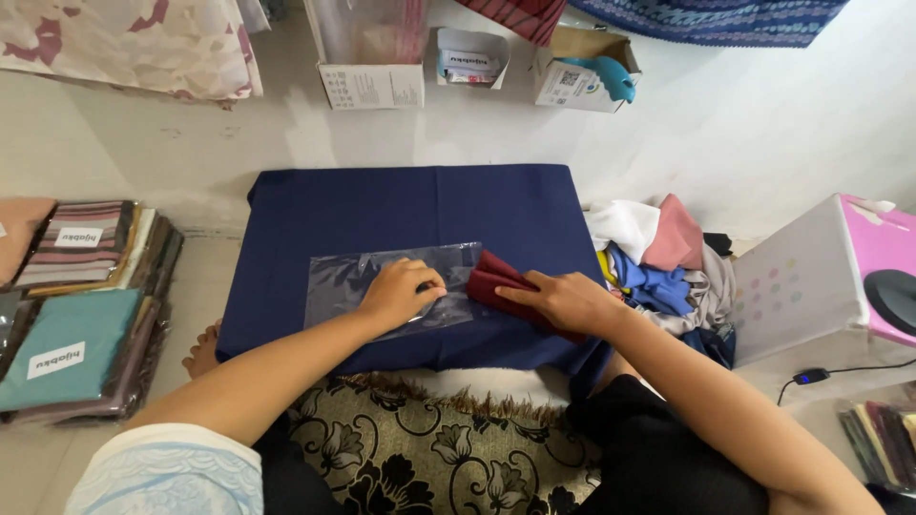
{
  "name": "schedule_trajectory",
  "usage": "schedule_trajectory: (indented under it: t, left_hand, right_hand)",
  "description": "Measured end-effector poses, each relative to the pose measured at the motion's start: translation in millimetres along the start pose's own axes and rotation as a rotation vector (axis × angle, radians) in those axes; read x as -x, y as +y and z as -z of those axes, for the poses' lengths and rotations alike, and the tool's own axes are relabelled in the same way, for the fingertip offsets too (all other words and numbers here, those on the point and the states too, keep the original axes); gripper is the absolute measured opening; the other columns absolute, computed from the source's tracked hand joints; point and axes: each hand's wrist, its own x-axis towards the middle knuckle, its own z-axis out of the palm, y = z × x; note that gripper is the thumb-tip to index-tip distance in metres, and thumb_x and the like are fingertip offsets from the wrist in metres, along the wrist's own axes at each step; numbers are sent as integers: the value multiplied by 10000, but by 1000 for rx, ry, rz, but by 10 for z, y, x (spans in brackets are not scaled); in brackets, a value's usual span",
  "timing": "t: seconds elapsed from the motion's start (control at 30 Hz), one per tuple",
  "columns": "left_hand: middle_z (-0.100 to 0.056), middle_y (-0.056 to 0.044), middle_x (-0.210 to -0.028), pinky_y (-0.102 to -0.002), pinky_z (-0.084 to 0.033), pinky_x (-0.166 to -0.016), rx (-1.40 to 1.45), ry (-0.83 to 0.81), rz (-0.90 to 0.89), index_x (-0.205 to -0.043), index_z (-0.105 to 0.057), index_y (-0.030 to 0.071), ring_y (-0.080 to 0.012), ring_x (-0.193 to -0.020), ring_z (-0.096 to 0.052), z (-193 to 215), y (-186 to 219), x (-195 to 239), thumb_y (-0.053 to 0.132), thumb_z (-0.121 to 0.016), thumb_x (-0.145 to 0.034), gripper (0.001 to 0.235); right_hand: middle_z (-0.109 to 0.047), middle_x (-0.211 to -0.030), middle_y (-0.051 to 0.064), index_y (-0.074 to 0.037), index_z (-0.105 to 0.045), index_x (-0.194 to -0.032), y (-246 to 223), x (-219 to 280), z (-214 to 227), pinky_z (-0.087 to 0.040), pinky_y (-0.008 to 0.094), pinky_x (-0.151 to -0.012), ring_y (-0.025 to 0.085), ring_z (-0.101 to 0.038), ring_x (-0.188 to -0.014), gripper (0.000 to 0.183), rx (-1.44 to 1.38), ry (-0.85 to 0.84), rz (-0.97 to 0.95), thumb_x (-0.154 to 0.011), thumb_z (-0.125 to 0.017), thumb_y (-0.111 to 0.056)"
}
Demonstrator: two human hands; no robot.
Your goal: The person folds a maroon piece of fabric, places it into a clear plastic bag, and seals it. They then pick up a blue piece of fabric, unfold it, and use a lint roller to clean the surface before folding it.
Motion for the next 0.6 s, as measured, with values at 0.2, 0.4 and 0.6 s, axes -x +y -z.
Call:
schedule_trajectory:
  t: [0.2,0.4,0.6]
  left_hand:
    - [-713,-2,-894,-365,-498,-884,108,119,-20,-924,-761,224,-235,-978,-662,124,39,55,317,-696,-934,114]
    - [-697,47,-930,-340,-493,-873,-34,250,-254,-959,-739,248,-191,-988,-653,190,50,14,348,-674,-968,119]
    - [-733,20,-1013,-374,-508,-941,-26,331,-389,-971,-731,203,-205,-1058,-692,267,152,-11,306,-691,-956,112]
  right_hand:
    - [-610,-1160,64,-349,-525,-1461,-9,22,17,-605,410,-644,316,-745,-783,471,-5,7,-5,-1026,-377,-246]
    - [-608,-1169,49,-363,-526,-1432,17,4,11,-600,362,-603,231,-739,-790,435,113,74,112,-1047,-339,-288]
    - [-615,-1171,63,-346,-520,-1448,6,-84,-5,-601,349,-600,205,-732,-793,453,124,120,175,-1064,-289,-281]
